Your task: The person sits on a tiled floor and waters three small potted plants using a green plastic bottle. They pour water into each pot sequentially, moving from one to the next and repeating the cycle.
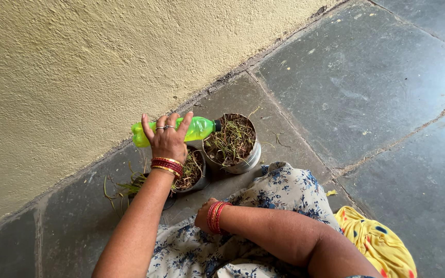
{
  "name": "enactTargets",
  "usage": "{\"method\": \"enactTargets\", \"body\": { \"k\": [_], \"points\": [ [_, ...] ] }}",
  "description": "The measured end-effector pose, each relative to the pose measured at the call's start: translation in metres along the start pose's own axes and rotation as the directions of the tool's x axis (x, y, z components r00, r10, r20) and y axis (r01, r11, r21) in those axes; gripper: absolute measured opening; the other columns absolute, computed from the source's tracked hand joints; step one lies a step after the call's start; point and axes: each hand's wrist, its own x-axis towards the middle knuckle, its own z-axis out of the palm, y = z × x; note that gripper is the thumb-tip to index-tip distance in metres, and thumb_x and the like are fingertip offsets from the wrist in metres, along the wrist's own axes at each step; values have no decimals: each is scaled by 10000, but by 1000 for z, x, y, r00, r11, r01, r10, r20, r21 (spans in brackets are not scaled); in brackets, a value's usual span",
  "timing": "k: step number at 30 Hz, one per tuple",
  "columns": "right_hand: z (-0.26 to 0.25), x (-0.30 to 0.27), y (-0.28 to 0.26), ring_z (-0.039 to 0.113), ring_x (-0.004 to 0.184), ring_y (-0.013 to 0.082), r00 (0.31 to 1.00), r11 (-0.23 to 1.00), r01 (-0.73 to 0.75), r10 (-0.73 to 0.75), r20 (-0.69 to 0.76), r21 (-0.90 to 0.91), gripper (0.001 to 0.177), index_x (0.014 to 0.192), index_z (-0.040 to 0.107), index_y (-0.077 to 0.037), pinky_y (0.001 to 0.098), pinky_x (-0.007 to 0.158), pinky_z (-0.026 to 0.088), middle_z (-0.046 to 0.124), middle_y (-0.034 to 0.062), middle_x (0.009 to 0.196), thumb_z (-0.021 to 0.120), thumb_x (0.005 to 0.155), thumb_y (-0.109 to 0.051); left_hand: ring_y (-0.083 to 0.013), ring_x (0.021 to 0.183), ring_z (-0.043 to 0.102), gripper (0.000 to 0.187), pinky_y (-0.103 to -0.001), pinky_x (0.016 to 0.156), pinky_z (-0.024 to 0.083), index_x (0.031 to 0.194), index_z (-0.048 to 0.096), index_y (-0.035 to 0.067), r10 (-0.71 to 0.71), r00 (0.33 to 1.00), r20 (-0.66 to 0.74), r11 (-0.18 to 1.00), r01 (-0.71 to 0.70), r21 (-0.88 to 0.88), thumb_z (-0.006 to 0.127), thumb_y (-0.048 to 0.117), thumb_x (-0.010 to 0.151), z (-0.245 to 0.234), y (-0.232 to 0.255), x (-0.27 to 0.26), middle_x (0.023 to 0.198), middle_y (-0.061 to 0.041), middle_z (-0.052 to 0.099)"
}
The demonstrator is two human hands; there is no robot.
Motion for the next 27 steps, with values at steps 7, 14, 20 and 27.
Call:
{"method": "enactTargets", "body": {
  "k": [7,14,20,27],
  "points": [
    [5,9,9,695,1120,313,1000,1000,-4,4,-9,23,422,1259,691,-117,513,909,546,726,131,1213,752,879,-291,-280,1269,555,958,-614,1230,64,1423,547,387,-183,979,93,975,193,-109,912,138,573,6,-4,-9,1319,-44,644],
    [14,17,14,668,1160,323,1000,999,-21,22,-22,33,452,1257,677,-137,517,911,553,699,113,1249,749,880,-375,-302,1261,562,986,-600,1200,75,1400,550,414,-344,936,76,915,352,-198,987,308,524,0,-24,-49,1337,-52,635],
    [23,16,13,663,1180,326,999,1000,-16,16,-34,15,467,1265,681,-162,504,938,545,706,114,1253,764,852,-362,-294,1256,573,979,-665,1203,58,1442,529,397,-425,905,35,894,425,-142,966,311,570,-13,-50,-92,1314,-46,642],
    [31,18,15,649,1198,335,998,1000,-16,18,-59,24,460,1262,682,-162,510,963,531,694,115,1278,761,844,-336,-262,1278,563,983,-696,1207,3,1472,518,403,-475,880,27,879,475,-32,928,206,601,-14,-70,-129,1318,0,636]
  ]
}}
